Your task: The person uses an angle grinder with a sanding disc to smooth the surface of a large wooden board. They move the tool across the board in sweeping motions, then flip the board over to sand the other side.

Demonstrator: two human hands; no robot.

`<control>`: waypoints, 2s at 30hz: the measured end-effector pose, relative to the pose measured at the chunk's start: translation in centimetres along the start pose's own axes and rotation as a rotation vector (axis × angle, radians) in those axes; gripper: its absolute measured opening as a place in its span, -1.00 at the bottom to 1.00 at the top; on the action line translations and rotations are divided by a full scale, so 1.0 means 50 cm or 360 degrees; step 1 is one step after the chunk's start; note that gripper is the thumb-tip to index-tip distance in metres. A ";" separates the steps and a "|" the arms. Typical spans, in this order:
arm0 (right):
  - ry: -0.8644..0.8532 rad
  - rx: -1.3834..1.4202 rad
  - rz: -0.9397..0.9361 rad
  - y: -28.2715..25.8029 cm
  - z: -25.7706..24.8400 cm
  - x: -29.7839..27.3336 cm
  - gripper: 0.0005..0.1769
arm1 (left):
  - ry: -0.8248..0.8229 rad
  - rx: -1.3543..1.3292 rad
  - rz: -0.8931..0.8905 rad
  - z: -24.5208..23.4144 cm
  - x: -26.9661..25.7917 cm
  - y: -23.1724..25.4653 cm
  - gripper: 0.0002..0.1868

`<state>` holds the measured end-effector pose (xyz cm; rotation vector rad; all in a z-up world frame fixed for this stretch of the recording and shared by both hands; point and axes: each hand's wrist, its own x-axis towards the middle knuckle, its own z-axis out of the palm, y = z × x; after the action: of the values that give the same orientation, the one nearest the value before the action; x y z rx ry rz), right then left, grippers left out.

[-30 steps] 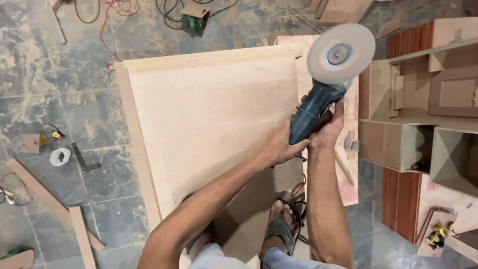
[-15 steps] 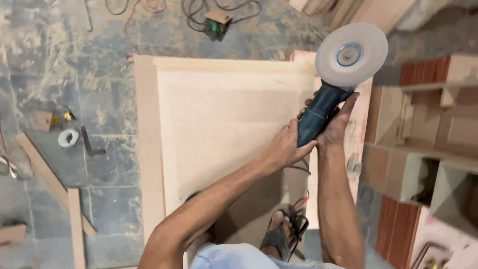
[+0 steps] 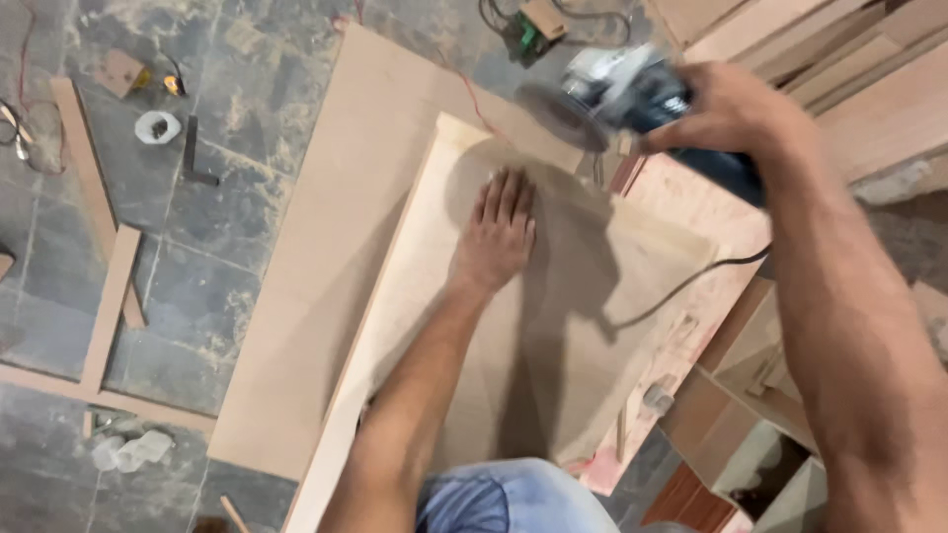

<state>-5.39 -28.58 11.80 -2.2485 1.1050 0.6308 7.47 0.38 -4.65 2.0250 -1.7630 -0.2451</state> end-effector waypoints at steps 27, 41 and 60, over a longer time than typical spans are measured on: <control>-0.0187 -0.0297 -0.0145 -0.181 0.013 0.142 -0.23 | -0.0175 -0.0006 0.0178 -0.027 0.006 0.006 -0.46; -0.0468 -0.0674 0.0238 0.097 -0.023 -0.061 -0.17 | -0.0129 -0.0023 0.0205 -0.034 0.003 -0.015 -0.44; -0.0176 -0.0413 0.1248 0.520 0.071 -0.345 -0.09 | -0.0064 0.0008 0.0225 -0.055 0.018 0.002 -0.47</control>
<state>-36.76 -29.89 12.92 -1.8871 1.9460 1.2453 8.68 0.09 -2.04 1.9002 -1.9231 -0.2386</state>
